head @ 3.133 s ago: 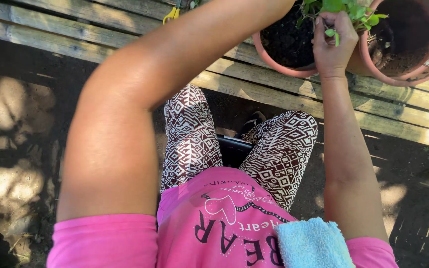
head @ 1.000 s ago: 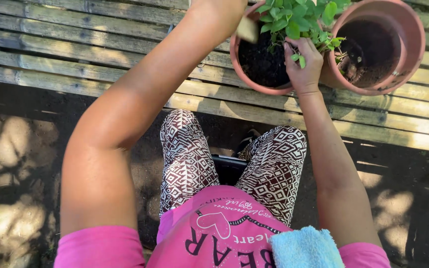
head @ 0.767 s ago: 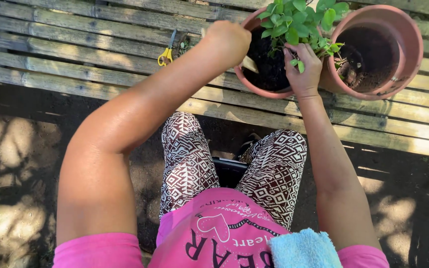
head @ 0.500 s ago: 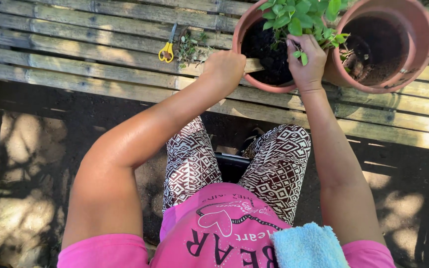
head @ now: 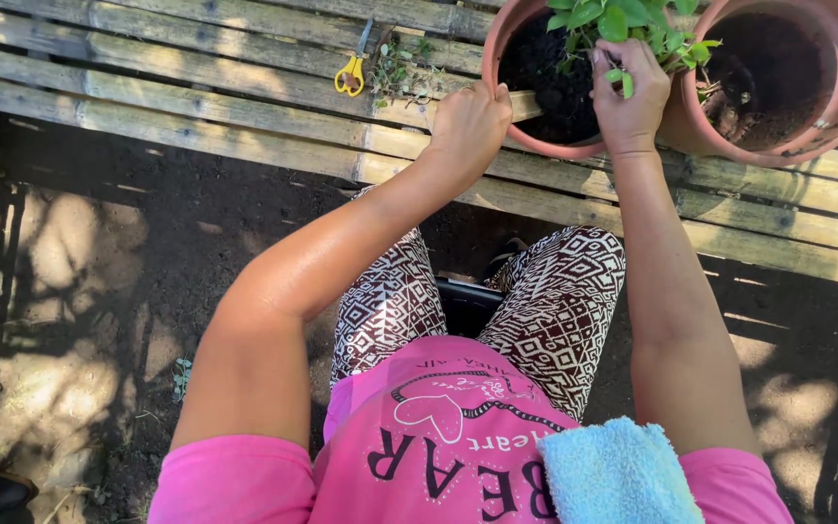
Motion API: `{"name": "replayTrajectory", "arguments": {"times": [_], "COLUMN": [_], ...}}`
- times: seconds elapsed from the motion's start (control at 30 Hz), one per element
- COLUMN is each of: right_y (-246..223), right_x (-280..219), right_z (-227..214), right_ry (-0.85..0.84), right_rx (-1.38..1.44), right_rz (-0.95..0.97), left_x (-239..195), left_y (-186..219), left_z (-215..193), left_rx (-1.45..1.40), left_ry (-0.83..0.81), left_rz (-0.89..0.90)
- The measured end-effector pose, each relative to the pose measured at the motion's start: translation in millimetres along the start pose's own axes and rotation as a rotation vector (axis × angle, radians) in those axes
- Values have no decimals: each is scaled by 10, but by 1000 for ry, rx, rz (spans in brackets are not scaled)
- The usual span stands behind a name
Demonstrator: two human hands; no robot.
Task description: The person plants a small seedling into a pot by hand, using a small wooden stick to move the soil. They then pick up a second plant, place it into the same pot, and use the stick to pack the soil around the roots.
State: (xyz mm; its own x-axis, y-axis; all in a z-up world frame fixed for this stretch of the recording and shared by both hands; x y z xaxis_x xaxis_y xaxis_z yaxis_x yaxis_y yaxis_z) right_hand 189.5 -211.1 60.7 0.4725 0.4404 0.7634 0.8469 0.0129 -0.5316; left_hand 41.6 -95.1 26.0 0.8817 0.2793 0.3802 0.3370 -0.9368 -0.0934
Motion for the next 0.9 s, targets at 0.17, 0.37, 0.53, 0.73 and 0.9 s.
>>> {"name": "replayTrajectory", "arguments": {"times": [0.17,0.37,0.53,0.73,0.9], "right_y": [0,24,-6,10,153], "right_x": [-5,-12,-17,-15,-89], "right_z": [-59,-68,-52,-50,-29], "right_ry": [18,6,17,32,59], "right_rx": [-6,-21,-36,17,17], "right_rz": [15,-4,-91,-51,-43], "left_x": [108,365,599,633,346], "left_y": [89,-66,-187,-196,-110], "left_z": [-218,-823,-286,-101,100], "left_rx": [89,23,-18,-86,-141], "left_ry": [96,-138,-548,-583,-359], "left_rz": [244,207,47,99,34]}}
Point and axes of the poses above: each hand's wrist, its own x-axis towards the middle knuckle, its own z-axis out of the palm, y = z × x, the point moved 8 cm from there along x, towards the middle knuckle, and after that the axes turned 12 degrees about y, right-handed, at the moved point
